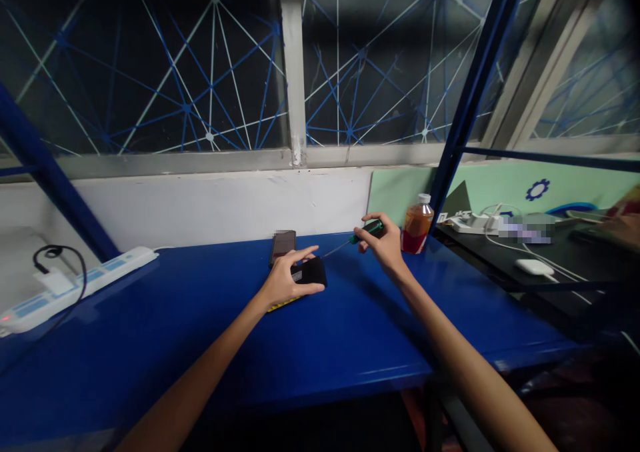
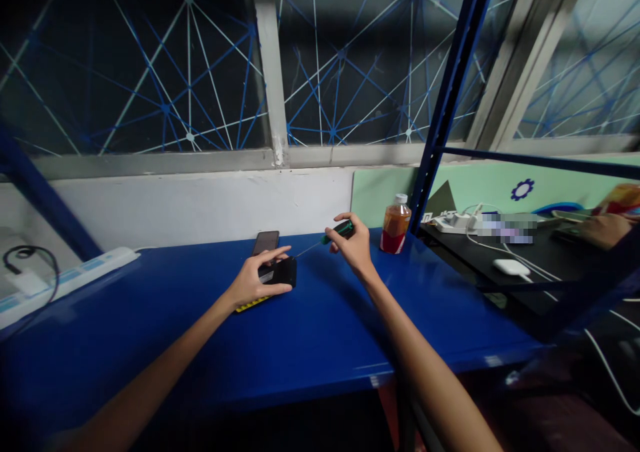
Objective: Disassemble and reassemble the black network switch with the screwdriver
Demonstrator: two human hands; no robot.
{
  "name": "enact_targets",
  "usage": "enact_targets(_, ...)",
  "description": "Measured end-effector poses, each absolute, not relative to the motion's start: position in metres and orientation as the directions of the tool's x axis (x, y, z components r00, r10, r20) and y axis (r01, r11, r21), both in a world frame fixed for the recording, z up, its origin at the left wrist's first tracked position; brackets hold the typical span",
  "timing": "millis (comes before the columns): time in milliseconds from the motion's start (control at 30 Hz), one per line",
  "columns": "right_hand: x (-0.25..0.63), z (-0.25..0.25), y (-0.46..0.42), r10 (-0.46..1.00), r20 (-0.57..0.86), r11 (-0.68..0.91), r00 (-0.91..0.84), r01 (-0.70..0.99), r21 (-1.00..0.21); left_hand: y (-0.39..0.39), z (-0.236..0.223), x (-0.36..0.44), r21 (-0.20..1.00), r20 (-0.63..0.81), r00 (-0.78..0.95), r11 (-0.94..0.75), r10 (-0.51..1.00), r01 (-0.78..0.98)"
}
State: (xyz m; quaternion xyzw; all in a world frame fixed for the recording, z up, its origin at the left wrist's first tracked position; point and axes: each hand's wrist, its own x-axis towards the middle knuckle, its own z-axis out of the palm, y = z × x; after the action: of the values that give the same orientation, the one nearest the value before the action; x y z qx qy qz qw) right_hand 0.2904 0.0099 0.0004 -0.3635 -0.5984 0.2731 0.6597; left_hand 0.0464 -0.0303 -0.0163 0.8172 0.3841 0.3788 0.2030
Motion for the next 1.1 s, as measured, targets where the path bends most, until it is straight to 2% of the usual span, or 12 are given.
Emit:
enact_targets(367, 0.290, 0.000, 0.008, 0.789, 0.606, 0.601, 0.102, 0.076, -0.795, -0.031, -0.017, 0.047, 0.617, 0.464, 0.414, -0.621, 0.783, 0.484)
enact_targets(633, 0.296, 0.000, 0.013, 0.852, 0.521, 0.504, -0.055, -0.187, -0.843, -0.030, -0.018, 0.045, 0.611, 0.473, 0.395, -0.617, 0.787, 0.497)
enact_targets(733, 0.294, -0.001, 0.013, 0.855, 0.518, 0.509, -0.025, -0.153, -0.847, -0.030, -0.018, 0.044, 0.602, 0.476, 0.383, -0.611, 0.791, 0.514)
enact_targets(833, 0.292, -0.002, 0.013, 0.842, 0.535, 0.538, 0.073, -0.030, -0.843, -0.030, -0.020, 0.044, 0.592, 0.463, 0.397, -0.610, 0.792, 0.527)
enact_targets(1000, 0.294, -0.011, 0.019, 0.881, 0.459, 0.451, 0.116, 0.089, -0.888, -0.030, -0.027, 0.044, 0.565, 0.447, 0.394, -0.595, 0.803, 0.572)
enact_targets(1100, 0.299, -0.019, 0.025, 0.923, 0.380, 0.383, 0.057, -0.035, -0.923, -0.030, -0.029, 0.044, 0.566, 0.455, 0.394, -0.601, 0.799, 0.565)
